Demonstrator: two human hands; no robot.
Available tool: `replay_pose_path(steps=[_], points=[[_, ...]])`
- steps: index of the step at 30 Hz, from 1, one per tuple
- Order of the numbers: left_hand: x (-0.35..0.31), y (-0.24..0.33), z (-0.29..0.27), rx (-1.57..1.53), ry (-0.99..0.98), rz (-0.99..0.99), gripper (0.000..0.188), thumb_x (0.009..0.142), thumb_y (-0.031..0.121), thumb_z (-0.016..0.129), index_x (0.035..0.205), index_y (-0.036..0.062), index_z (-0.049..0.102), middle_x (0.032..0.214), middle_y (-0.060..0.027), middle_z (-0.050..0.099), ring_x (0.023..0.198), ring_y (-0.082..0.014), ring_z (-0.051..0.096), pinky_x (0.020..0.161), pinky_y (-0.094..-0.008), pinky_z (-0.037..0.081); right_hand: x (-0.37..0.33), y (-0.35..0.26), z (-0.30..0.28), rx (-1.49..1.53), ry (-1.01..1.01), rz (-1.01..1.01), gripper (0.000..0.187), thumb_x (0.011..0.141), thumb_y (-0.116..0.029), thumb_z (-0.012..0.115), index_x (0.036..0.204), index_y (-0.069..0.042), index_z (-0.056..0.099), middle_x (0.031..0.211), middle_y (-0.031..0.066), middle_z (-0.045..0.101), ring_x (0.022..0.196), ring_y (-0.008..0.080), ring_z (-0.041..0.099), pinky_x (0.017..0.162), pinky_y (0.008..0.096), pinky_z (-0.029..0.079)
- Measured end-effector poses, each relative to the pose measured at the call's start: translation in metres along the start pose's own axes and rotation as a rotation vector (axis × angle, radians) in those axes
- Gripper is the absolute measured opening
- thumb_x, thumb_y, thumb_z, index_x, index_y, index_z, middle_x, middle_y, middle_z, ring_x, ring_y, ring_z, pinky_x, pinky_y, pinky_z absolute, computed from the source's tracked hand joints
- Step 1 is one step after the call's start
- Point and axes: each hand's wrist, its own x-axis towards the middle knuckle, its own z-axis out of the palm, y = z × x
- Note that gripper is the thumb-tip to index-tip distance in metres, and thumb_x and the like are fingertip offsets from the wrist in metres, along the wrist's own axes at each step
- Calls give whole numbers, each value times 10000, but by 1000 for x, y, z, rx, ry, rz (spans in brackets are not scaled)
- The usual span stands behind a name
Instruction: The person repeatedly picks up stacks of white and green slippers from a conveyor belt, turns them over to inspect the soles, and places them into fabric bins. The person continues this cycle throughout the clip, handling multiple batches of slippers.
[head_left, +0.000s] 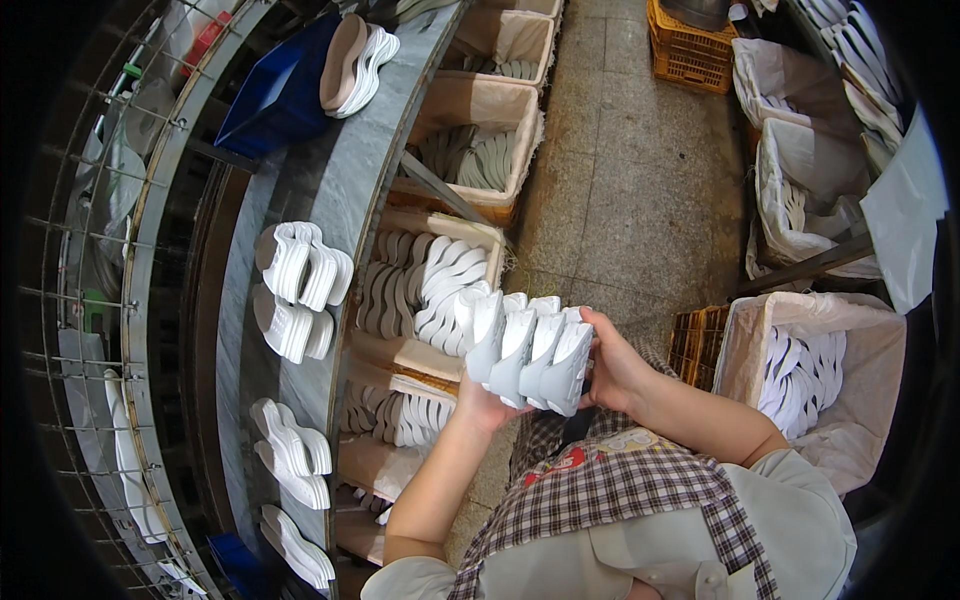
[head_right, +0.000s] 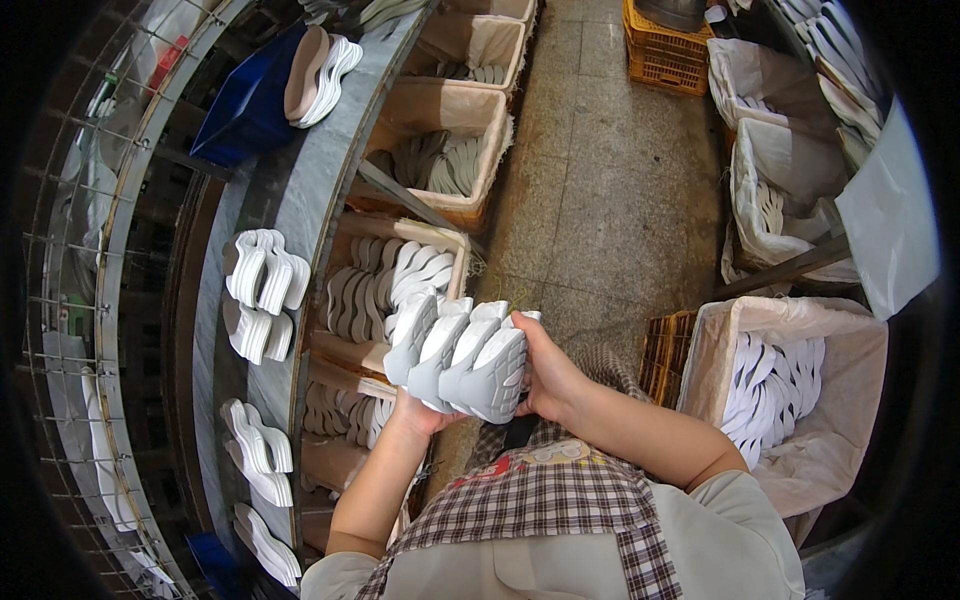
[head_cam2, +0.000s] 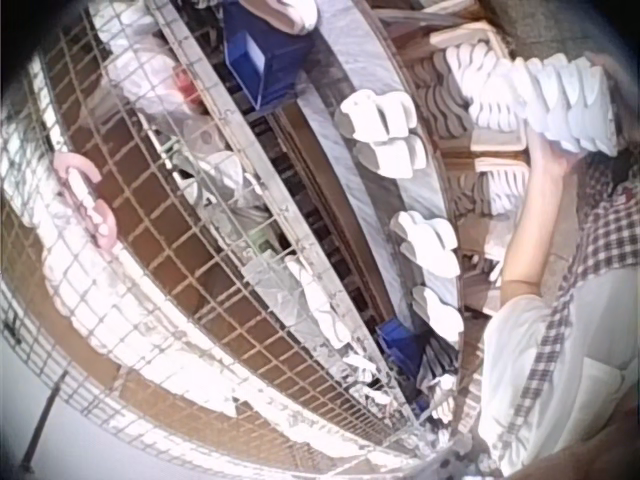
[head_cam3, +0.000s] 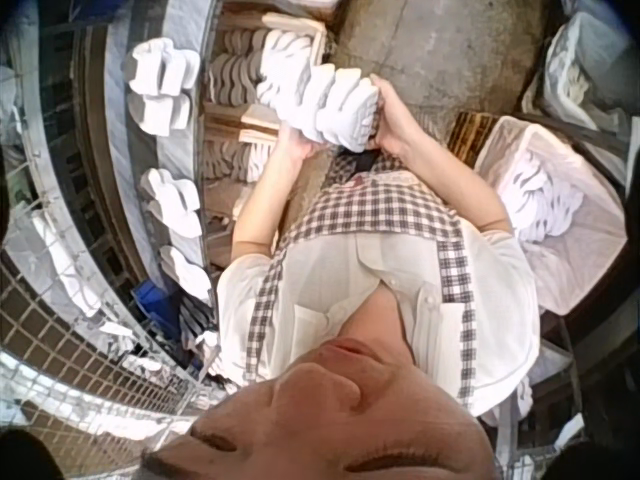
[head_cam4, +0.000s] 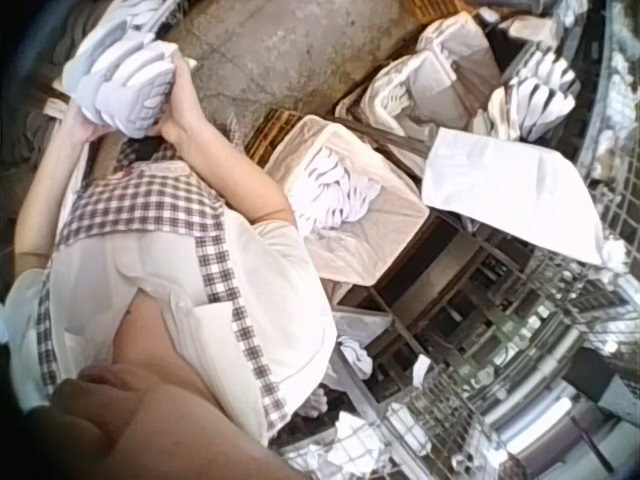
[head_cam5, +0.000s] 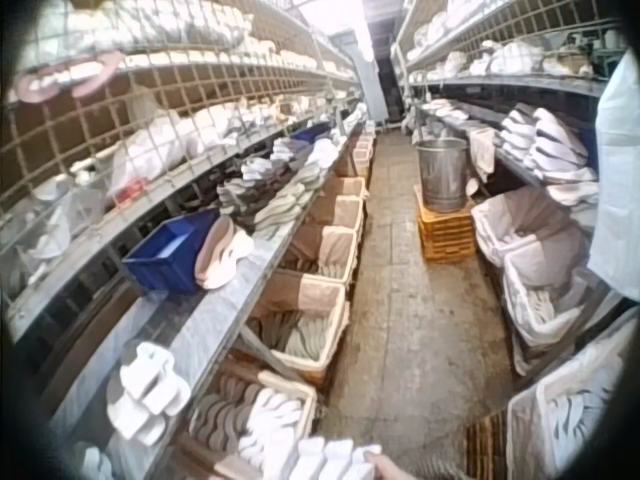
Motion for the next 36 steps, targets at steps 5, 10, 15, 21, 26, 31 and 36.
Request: replay_pose_path(steps=[5, 10, 15, 21, 26, 31, 36], points=[[1, -1, -5, 107, 105, -26, 620, 907, 591, 333, 1337, 163, 452, 1311, -63, 513, 1153, -274, 526, 890, -483, 459, 7, 1, -5, 3, 26, 4, 769, 832, -676, 386, 1382, -139, 374, 1421, 134, 357, 1276, 360, 332, 974, 682, 176], [-4, -4, -3, 97, 201, -80, 661, 898, 650, 267, 1363, 207, 420, 1377, -51, 444, 1234, -283, 435, 938, -547, 370, 14, -2, -17, 48, -42, 90, 712, 847, -661, 368, 1351, -161, 423, 1427, 109, 352, 1268, 341, 345, 961, 665, 220], [-4, -7, 0, 96, 236, -90, 695, 891, 676, 240, 1378, 205, 397, 1381, -51, 438, 1226, -296, 434, 941, -544, 362, 18, -2, -22, 48, -79, 113, 668, 869, -655, 308, 1310, -185, 482, 1402, 87, 400, 1262, 331, 359, 952, 631, 254], [-6, -7, 6, 104, 242, -84, 701, 892, 675, 245, 1380, 194, 393, 1381, -57, 435, 1228, -301, 431, 948, -547, 357, 21, -2, -23, 82, -64, 131, 660, 873, -656, 288, 1284, -192, 514, 1362, 84, 455, 1232, 324, 401, 950, 607, 271], [-5, -8, 10, 84, 260, 20, 693, 919, 632, 257, 1384, 136, 388, 1384, -78, 435, 1252, -299, 416, 993, -521, 347, 19, -3, -24, 71, -102, 78, 655, 877, -642, 322, 1270, -160, 525, 1357, 79, 464, 1207, 302, 437, 959, 552, 323], [-7, -2, 16, 159, 72, 301, 600, 950, 451, 422, 1355, 10, 386, 1336, -127, 483, 1211, -279, 479, 1036, -410, 372, 15, -6, -14, -22, -189, -346, 682, 877, -556, 462, 1324, -67, 300, 1326, 154, 390, 1242, 308, 365, 1030, 478, 295], [-19, 1, 32, 60, 111, 374, 587, 927, 382, 486, 1358, 4, 360, 1281, -178, 504, 1104, -284, 540, 897, -414, 497, -1, -17, -10, -174, -260, -508, 710, 872, -495, 513, 1317, -36, 204, 1305, 175, 317, 1259, 294, 312, 1053, 470, 239]])
